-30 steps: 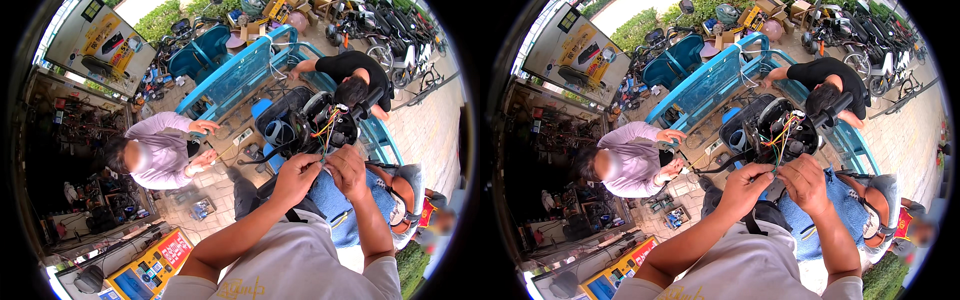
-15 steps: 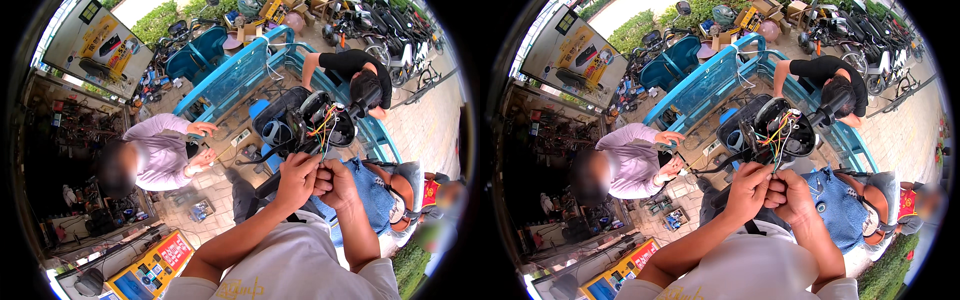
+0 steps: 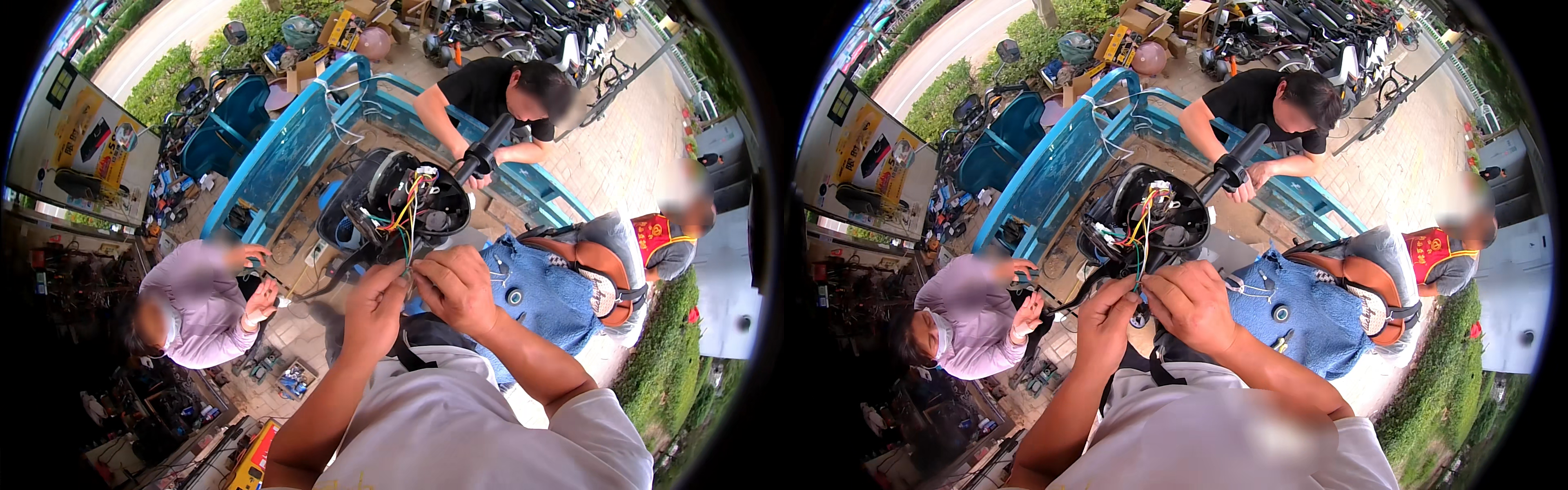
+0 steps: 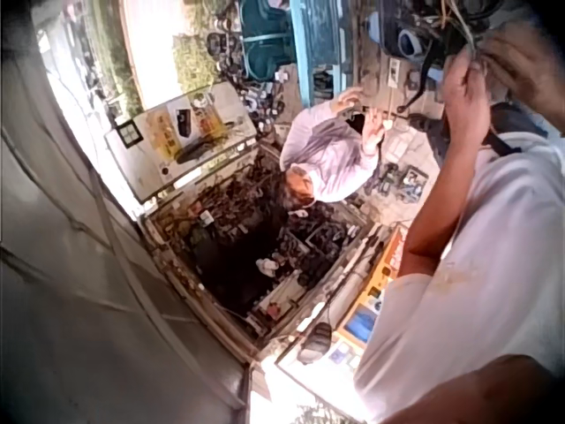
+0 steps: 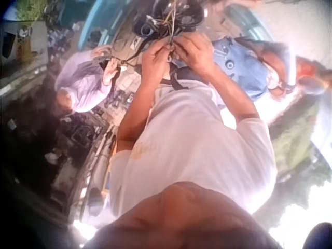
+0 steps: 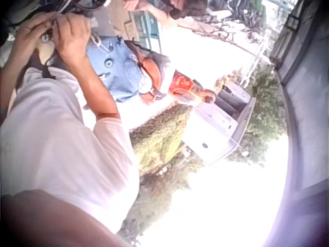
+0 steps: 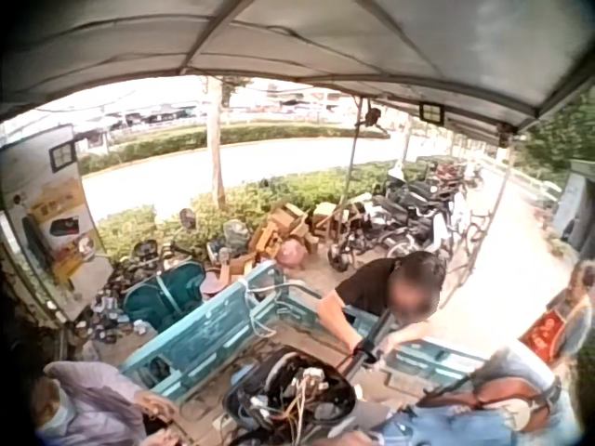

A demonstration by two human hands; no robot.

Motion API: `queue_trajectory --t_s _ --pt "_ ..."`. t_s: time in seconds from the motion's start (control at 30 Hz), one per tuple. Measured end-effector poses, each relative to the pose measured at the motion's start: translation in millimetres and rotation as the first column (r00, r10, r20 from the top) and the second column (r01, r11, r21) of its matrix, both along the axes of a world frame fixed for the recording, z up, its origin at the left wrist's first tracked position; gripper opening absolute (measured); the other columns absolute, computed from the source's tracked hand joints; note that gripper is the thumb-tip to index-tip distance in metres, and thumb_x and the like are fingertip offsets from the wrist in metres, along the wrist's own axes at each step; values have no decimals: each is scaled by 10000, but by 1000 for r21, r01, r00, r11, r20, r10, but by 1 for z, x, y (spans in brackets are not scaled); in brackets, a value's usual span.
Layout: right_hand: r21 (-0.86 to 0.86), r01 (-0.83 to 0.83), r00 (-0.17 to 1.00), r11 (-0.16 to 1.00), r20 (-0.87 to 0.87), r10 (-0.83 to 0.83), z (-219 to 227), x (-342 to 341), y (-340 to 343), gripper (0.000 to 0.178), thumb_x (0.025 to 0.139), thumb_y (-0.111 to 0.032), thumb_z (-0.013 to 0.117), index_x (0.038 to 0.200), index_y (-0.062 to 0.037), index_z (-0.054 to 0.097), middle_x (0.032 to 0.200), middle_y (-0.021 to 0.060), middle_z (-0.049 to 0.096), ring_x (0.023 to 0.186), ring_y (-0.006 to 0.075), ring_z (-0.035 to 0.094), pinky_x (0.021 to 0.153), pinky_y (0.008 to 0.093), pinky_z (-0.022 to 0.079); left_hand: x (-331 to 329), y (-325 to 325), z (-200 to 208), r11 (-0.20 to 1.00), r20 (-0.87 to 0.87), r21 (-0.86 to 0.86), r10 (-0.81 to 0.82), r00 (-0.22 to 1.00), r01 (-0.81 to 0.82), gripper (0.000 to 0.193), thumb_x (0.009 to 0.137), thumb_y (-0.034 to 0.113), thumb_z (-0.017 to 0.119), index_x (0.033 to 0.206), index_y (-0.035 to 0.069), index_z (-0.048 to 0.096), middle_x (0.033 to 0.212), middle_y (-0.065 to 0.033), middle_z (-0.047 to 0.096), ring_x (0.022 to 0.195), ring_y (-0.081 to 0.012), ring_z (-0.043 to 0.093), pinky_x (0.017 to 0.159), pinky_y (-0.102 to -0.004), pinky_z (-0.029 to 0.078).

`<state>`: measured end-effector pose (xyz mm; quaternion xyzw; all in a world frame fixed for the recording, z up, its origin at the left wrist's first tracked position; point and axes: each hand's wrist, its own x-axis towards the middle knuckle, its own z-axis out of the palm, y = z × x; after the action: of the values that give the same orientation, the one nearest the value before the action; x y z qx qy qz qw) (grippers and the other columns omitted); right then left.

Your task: The person works on the exposed wiring inside the handlebar basket of a teal three-wheeled electric vehicle. They strip wire ends, twist connections, and wrap them with electrical tape. The person uses pliers and electrical tape while standing outdoors near other parked vehicles.

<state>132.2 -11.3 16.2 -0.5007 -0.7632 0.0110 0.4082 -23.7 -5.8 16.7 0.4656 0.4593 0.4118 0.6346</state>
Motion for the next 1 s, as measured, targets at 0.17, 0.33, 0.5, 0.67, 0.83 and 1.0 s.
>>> queue_trajectory --t_s 0.17,0.33,0.5,0.67,0.83,1.0 --pt "11 29 999 1000 -38 -29 0 -3 3 268 631 2 754 872 -48 648 799 75 630 682 254 584 606 333 440 1 -1 1 1000 -7 -23 -10 1000 10 248 896 -29 539 1130 -69 612 879 -14 536 784 -65 464 649 -203 382" --pt "-601 -74 634 796 -645 -428 -3 -22 -4 79 767 -28 644 844 -27 627 720 28 587 572 168 516 542 305 397 6 -6 -7 964 -285 264 52 957 26 256 925 22 539 1165 9 627 947 -48 552 815 -101 507 711 -217 414" --pt "-259 -881 -236 396 -483 -843 -4 -2 -1 59 817 -80 594 788 -28 594 649 -6 510 503 81 367 487 247 324 4 -5 -18 898 -353 433 97 931 70 261 936 49 542 1182 47 630 972 -61 552 837 -121 522 741 -223 424" --pt "-705 -347 507 619 -696 -509 3 -4 -17 155 827 -68 662 973 -21 640 794 42 628 666 161 578 597 292 456 3 -6 -4 994 -124 107 -11 992 24 258 934 31 539 1178 4 620 941 -31 540 843 -81 494 732 -207 408" --pt "-21 -7 998 1000 -69 5 2 3 -5 308 674 -26 742 969 -53 656 902 63 626 756 235 618 628 332 471 0 -4 -2 1000 31 -18 -22 999 23 267 926 -2 533 1180 -38 606 923 3 526 816 -58 468 720 -187 385" --pt "-3 -60 991 998 -122 59 2 -1 2 214 755 -39 705 952 -33 624 788 32 607 661 185 577 602 318 450 -2 -5 -6 1000 34 -17 -24 999 25 272 926 7 536 1187 -30 602 909 8 520 792 -57 463 689 -188 380"
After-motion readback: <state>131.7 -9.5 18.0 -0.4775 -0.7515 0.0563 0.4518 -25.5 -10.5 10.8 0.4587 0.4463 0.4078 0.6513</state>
